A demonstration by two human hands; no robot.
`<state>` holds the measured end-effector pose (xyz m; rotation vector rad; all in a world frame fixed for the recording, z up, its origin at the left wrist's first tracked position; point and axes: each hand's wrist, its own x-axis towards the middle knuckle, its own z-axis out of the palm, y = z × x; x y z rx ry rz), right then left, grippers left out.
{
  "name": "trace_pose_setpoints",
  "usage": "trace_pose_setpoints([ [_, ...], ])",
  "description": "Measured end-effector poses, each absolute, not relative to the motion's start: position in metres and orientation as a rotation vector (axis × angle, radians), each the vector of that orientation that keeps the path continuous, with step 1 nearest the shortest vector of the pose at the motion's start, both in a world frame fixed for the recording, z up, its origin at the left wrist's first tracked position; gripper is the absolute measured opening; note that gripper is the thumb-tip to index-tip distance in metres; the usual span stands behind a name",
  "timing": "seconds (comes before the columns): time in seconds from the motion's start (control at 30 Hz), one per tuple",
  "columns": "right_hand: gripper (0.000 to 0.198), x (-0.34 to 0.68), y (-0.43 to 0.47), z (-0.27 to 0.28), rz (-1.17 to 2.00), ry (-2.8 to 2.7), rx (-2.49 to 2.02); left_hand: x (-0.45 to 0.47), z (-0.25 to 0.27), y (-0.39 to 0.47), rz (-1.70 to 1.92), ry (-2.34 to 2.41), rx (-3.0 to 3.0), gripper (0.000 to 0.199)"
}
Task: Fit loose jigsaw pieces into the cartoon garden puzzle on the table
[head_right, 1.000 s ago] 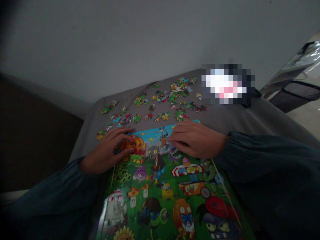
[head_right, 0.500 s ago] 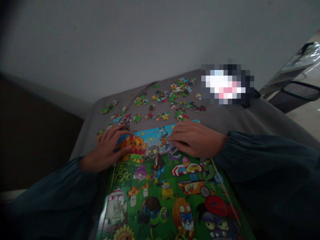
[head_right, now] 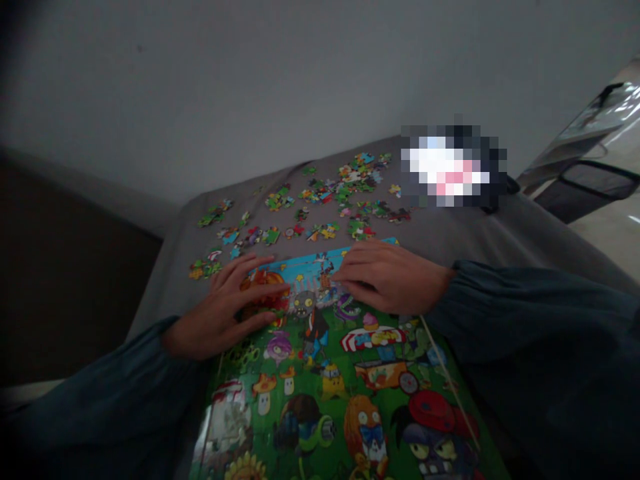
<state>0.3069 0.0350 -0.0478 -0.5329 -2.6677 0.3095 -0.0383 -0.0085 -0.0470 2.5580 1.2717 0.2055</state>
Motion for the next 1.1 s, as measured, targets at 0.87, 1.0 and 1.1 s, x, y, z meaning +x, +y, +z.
trace_pose_setpoints([
  [0.87, 0.029, 0.307, 0.035, -0.049, 0.274, -2.661, -0.515, -0.033, -0.041, -0.004, 0.195, 1.466, 2.321, 0.029],
  [1.0, 0.030, 0.307, 0.035, -0.048, 0.279, -2.666, -0.511, -0.031, -0.038, -0.004, 0.193, 1.488, 2.320, 0.030],
  [1.1, 0.030, 0.307, 0.035, -0.048, 0.287, -2.680, -0.520, -0.032, -0.037, -0.004, 0.170, 1.512, 2.320, 0.029],
])
